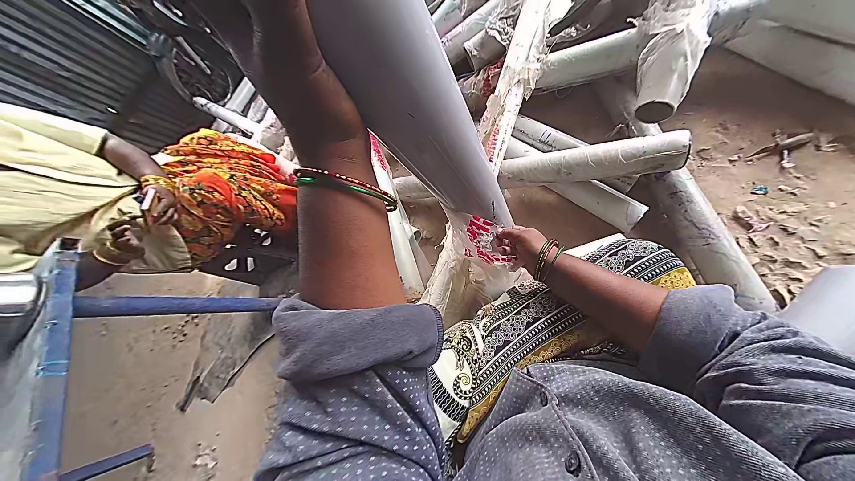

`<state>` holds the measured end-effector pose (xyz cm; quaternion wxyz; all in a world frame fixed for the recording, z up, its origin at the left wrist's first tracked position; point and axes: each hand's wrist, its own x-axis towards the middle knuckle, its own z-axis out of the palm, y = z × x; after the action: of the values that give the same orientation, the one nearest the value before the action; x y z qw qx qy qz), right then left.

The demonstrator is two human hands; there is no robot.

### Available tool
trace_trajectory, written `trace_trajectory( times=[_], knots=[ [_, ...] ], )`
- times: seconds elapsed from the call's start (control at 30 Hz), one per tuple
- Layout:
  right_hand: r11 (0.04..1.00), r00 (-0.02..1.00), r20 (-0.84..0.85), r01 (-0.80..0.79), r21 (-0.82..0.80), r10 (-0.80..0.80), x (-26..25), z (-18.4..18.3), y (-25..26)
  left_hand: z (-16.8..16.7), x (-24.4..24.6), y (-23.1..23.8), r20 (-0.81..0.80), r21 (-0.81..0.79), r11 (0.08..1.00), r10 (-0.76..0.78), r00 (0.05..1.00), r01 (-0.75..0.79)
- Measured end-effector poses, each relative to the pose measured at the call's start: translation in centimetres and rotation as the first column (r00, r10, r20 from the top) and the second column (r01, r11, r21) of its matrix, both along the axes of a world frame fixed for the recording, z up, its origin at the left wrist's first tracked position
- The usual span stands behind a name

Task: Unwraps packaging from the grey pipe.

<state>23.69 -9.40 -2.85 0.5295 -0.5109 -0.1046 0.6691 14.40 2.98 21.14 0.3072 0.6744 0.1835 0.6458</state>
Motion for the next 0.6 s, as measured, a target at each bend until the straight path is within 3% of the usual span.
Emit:
trace_trajectory(
  times=[0.23,0.3,0.37,0.47,0.6],
  knots=[
    [0.984,0.944,0.278,-0.160,-0.078,0.175,1.2,1.1,-0.4,0.3,0.6,-0.8,0.012,-0.051,0.996,0.068,0.998,-0.067],
    [0.997,0.923,0.376,-0.078,-0.031,0.083,2.3,1.8,-0.6,0.4,0.5,-0.7,0.028,-0.082,0.996,0.031,0.999,-0.028],
    [0.987,0.858,0.502,0.035,0.154,-0.109,3.8,3.5,-0.2,0.7,0.6,-1.4,0.079,-0.112,0.994,-0.006,0.997,0.015],
    [0.866,0.653,0.665,-0.026,0.500,-0.364,7.1,9.8,0.8,0.7,0.6,-2.1,0.090,-0.122,0.990,-0.061,0.994,0.071],
    [0.567,0.304,0.634,-0.285,0.773,-0.711,10.7,24.9,2.5,1.2,1.0,-2.5,0.109,-0.221,0.963,-0.133,0.985,0.155]
  ],
)
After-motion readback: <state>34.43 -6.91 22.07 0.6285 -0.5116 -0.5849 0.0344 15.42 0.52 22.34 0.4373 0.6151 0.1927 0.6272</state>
